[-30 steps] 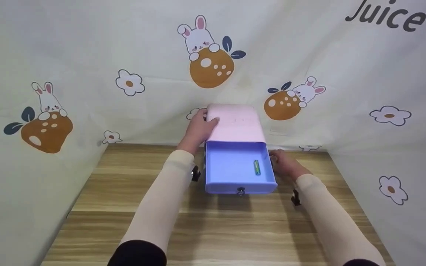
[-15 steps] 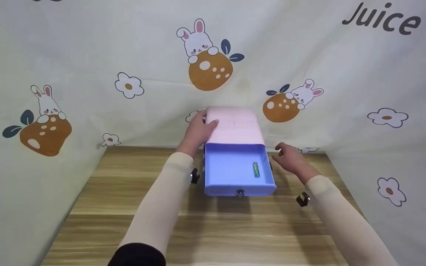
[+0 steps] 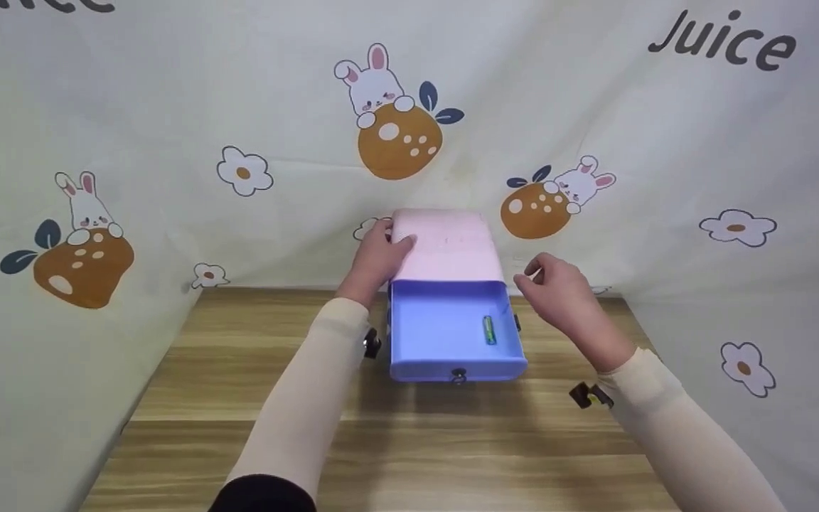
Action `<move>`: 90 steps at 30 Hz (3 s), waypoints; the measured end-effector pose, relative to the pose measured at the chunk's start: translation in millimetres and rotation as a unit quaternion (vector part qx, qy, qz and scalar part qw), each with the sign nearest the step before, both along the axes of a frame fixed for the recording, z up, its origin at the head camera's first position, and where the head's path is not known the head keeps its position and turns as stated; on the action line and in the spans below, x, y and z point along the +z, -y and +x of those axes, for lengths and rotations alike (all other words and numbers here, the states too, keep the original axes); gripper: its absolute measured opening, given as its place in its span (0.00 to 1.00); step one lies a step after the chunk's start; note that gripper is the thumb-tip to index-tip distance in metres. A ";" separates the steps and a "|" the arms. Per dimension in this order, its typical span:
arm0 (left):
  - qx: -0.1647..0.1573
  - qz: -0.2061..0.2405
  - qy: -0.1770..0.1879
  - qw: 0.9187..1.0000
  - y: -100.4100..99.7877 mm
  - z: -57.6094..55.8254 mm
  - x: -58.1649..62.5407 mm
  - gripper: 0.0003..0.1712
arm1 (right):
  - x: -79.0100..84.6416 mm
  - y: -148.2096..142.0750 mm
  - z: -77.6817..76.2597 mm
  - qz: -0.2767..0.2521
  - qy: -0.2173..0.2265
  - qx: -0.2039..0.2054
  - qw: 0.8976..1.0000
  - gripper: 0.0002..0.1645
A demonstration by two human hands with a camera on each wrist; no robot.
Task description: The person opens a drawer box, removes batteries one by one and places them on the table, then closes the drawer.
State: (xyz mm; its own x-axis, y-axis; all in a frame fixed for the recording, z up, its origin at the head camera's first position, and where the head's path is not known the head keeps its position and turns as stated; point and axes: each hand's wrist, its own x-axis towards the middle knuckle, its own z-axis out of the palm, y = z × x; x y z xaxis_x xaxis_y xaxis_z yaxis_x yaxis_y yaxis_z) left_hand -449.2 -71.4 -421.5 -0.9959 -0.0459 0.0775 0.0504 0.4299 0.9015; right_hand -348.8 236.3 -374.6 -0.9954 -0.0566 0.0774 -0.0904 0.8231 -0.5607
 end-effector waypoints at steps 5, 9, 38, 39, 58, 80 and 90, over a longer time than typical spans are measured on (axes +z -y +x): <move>0.000 0.002 0.001 1.000 0.0 -1.3 -1.6 0.42 | 11.4 24.1 20.9 0.021 -0.002 0.031 0.999 0.19; -0.002 0.004 0.000 1.000 1.1 -1.6 -3.1 0.42 | 12.3 40.5 25.7 0.055 0.000 0.063 0.996 0.18; -0.002 0.003 -0.009 1.000 -1.3 -0.1 -2.3 0.41 | -5.7 94.7 9.5 0.334 0.053 0.131 0.932 0.09; -0.002 0.003 -0.010 1.000 -1.1 0.0 -2.5 0.41 | -6.6 94.8 9.5 0.332 0.053 0.131 0.933 0.07; -0.004 0.008 -0.003 1.000 -0.7 0.1 -1.4 0.40 | -19.2 91.5 6.9 0.350 -0.021 0.146 0.925 0.07; -0.006 0.003 -0.019 1.000 0.3 -1.9 -1.0 0.39 | -25.9 85.9 3.5 0.289 -0.017 0.146 0.946 0.06; -0.004 0.000 -0.015 1.000 -0.4 -0.8 -1.3 0.39 | -15.1 80.4 3.9 0.217 -0.001 0.160 0.963 0.09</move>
State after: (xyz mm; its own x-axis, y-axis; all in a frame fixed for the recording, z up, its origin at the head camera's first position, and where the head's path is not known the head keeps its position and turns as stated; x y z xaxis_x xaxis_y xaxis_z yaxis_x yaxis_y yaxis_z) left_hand -450.0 -71.0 -422.8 -0.9935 -0.0374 0.1078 0.0814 0.4292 0.8995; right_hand -344.9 156.0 -389.8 -0.9211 -0.3887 -0.0206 -0.3799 0.9092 -0.1704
